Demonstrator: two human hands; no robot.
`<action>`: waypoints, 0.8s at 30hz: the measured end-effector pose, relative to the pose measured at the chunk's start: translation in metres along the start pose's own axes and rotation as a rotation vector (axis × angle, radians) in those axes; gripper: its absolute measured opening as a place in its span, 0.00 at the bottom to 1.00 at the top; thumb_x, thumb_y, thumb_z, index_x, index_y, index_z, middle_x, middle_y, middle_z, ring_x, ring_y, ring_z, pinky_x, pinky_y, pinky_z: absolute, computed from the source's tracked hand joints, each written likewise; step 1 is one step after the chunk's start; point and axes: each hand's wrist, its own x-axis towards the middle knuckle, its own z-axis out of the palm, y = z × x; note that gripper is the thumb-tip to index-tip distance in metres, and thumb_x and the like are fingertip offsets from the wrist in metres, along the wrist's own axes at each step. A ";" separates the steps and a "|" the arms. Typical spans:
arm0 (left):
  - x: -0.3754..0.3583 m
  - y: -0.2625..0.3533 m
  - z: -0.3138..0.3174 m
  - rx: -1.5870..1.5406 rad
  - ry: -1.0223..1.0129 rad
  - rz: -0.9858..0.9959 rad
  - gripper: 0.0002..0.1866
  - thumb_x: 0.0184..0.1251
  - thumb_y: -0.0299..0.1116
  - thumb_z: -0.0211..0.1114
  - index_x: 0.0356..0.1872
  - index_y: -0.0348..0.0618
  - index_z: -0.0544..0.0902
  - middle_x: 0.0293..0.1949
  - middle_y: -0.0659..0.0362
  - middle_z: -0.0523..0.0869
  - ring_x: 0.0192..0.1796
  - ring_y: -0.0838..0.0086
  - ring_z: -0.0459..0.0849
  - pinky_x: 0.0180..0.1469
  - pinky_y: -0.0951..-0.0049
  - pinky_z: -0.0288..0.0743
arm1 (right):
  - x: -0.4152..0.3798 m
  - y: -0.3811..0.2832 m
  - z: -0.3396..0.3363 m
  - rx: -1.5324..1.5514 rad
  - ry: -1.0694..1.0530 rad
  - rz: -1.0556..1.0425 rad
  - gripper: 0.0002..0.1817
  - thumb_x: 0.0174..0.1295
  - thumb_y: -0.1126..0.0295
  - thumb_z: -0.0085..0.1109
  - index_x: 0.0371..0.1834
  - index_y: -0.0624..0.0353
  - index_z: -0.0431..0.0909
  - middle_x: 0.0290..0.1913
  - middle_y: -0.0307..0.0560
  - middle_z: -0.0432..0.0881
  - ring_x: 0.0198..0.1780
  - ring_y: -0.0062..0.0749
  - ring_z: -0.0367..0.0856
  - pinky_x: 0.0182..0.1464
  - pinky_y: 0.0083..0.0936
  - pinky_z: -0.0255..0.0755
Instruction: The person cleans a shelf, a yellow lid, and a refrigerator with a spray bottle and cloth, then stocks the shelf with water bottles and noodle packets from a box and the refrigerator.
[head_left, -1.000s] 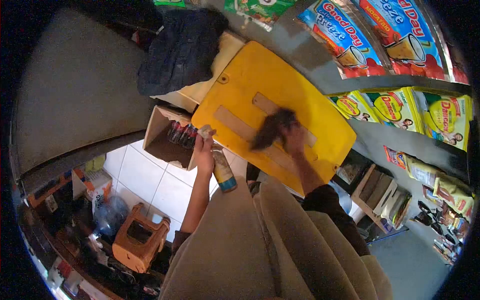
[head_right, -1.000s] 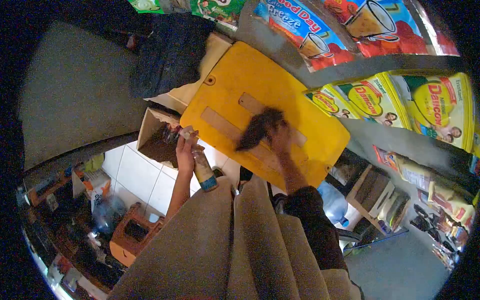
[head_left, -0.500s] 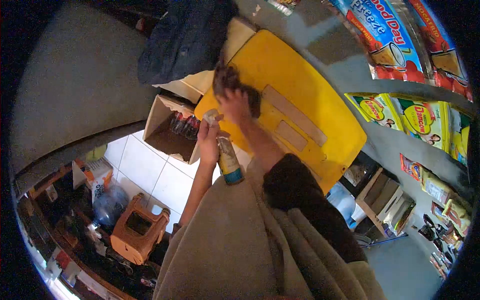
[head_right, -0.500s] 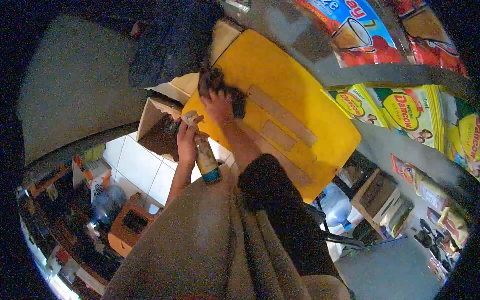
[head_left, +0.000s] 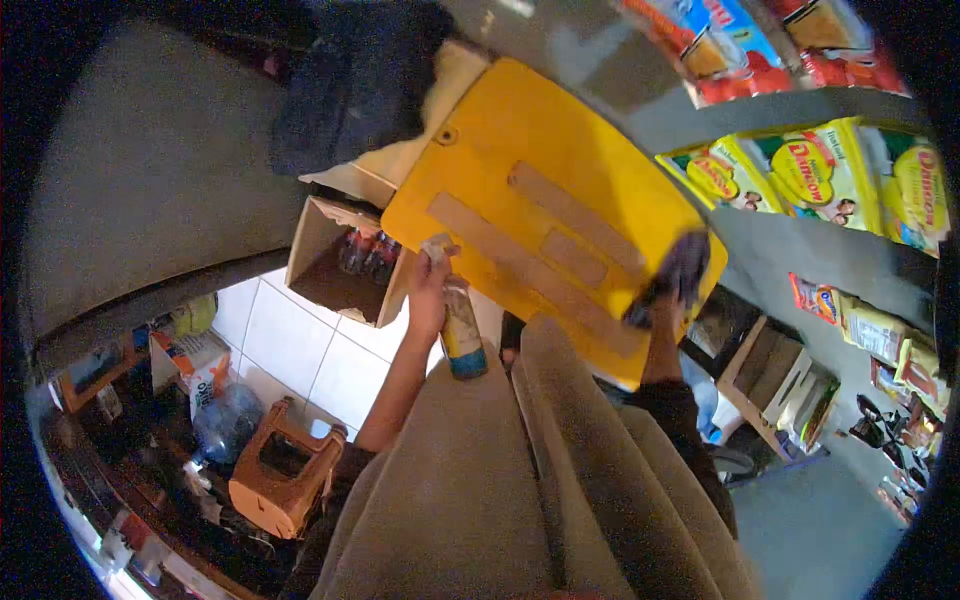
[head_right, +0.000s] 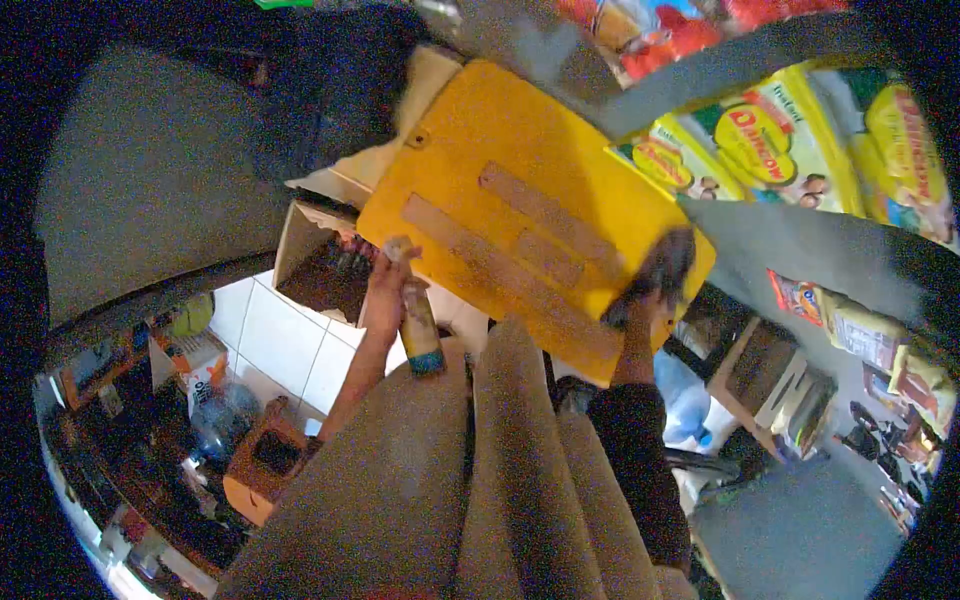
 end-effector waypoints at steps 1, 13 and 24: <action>-0.002 -0.003 0.001 -0.004 0.008 0.033 0.18 0.62 0.33 0.48 0.54 0.43 0.65 0.47 0.55 0.76 0.28 0.74 0.79 0.29 0.78 0.73 | -0.041 -0.007 -0.026 -0.036 -0.118 -0.001 0.26 0.57 0.58 0.47 0.59 0.53 0.63 0.61 0.48 0.61 0.57 0.46 0.65 0.56 0.47 0.57; -0.028 0.020 0.007 0.185 -0.099 0.081 0.18 0.60 0.35 0.51 0.50 0.40 0.67 0.41 0.57 0.79 0.27 0.74 0.77 0.30 0.75 0.74 | -0.139 -0.164 -0.112 0.500 0.218 -0.125 0.22 0.56 0.68 0.43 0.56 0.54 0.65 0.50 0.51 0.70 0.53 0.50 0.66 0.55 0.43 0.61; -0.041 0.006 -0.031 0.007 -0.037 0.025 0.18 0.62 0.33 0.50 0.52 0.38 0.67 0.43 0.56 0.78 0.28 0.78 0.77 0.30 0.77 0.73 | -0.060 -0.135 -0.205 0.573 -0.012 -0.010 0.25 0.53 0.62 0.49 0.58 0.44 0.65 0.52 0.56 0.66 0.51 0.53 0.66 0.51 0.41 0.64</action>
